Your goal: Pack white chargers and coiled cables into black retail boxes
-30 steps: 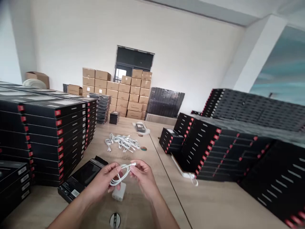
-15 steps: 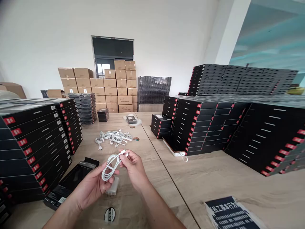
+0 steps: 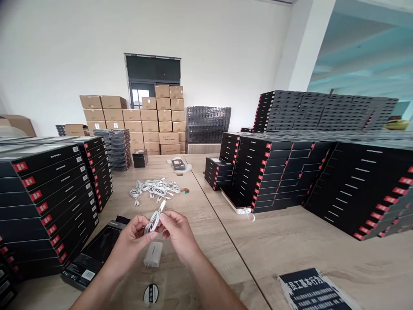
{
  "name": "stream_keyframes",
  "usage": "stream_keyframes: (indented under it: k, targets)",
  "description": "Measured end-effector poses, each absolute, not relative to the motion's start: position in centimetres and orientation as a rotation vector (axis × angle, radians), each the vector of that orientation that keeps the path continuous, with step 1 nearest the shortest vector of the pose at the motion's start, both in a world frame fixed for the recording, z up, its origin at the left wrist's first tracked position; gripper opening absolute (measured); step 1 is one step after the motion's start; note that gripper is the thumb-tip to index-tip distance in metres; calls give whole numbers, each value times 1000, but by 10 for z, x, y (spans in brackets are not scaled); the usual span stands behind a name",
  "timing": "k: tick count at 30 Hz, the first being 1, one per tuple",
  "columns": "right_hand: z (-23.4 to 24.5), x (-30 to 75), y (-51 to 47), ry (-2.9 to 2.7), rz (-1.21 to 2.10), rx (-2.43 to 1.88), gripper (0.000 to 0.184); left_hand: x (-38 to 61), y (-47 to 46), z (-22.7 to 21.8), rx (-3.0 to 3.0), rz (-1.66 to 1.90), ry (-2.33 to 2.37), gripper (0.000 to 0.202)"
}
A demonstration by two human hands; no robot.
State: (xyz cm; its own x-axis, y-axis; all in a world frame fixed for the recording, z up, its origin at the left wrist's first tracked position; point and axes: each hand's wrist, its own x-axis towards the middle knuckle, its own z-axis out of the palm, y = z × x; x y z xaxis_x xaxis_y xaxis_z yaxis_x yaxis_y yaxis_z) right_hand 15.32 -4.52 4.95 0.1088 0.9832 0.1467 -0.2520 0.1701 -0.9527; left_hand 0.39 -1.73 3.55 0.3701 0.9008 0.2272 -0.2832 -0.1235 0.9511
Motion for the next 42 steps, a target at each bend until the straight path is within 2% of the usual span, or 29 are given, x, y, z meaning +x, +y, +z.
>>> stream_keyframes:
  k: [2, 4, 6, 11, 16, 23, 29, 36, 39, 42]
  targets:
    - [51, 153, -47, -997, 1164, -885, 29, 4, -17, 34, 1363, 1151, 635, 32]
    - [52, 153, -47, -964, 1186, -846, 29, 4, -18, 35, 1368, 1151, 652, 45]
    - [52, 152, -46, -935, 1179, -824, 30, 4, -19, 38, 1375, 1126, 662, 50]
    - [54, 151, -41, -835, 1019, -794, 33, 3, -21, 41, 1217, 937, 617, 47]
    - [55, 155, -40, -819, 995, -800, 31, 3, -21, 35, 1088, 883, 622, 45]
    - [55, 159, -41, -970, 851, -938, 32, 5, -24, 37, 1542, 1310, 847, 47]
    - [57, 162, -42, -934, 869, -929, 29, 2, -23, 32, 1486, 991, 784, 34]
    - [53, 165, -38, -896, 896, -1039, 20, 4, -24, 36, 1467, 1023, 871, 43]
    - [47, 167, -35, -1057, 855, -1253, 7, 8, -25, 38, 1286, 1010, 807, 45]
    - [45, 164, -38, -1416, 670, -1332, 15, 8, -24, 39, 1170, 964, 799, 46]
